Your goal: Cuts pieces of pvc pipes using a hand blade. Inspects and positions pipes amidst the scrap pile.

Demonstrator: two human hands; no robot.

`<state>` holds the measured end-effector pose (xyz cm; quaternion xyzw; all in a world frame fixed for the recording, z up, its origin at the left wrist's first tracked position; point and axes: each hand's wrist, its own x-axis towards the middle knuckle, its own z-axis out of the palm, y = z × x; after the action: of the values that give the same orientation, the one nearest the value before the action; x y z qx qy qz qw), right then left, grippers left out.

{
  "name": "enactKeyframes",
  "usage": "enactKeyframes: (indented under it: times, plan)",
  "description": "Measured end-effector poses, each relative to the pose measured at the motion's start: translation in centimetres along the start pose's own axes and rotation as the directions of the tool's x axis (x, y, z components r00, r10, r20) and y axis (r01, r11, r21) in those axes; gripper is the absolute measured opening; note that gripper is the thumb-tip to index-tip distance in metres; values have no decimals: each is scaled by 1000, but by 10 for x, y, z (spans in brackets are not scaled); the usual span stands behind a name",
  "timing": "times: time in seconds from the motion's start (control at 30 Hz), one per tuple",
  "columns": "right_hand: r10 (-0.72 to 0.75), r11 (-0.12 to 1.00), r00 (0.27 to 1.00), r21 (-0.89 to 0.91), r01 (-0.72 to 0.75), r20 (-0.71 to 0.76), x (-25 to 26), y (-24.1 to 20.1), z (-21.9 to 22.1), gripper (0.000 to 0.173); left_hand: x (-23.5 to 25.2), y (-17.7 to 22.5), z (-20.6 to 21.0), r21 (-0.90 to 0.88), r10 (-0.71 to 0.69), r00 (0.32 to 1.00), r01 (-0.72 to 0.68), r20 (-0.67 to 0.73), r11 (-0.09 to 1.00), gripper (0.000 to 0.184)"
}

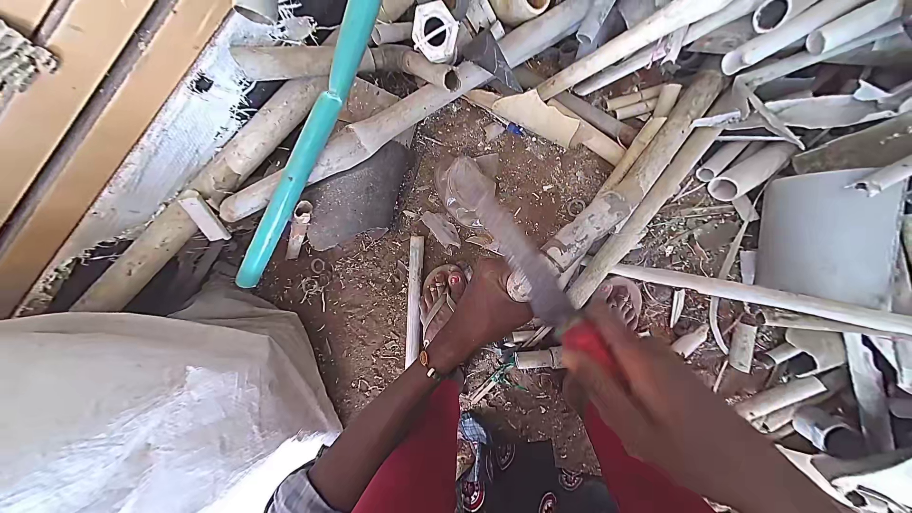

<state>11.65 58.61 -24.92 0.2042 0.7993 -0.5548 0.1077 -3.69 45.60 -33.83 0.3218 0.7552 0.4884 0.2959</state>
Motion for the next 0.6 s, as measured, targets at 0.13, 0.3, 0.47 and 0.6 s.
enactKeyframes:
  times: [0.13,0.3,0.47,0.6]
  plan:
    - [22,976,999,218,-13,-39,-3,-4,-12,42,2,1,1,5,24,1000,-24,14,1000,26]
    - [29,993,994,107,-40,104,-1,3,2,40,-3,-2,0,139,40,999,-43,27,989,31]
    - [-17,997,978,71,32,-209,0,3,-9,41,2,1,3,-2,-4,999,4,48,1000,22]
    - [-16,998,987,-55,7,-161,6,10,5,39,-3,-3,0,-52,44,998,-42,53,998,26]
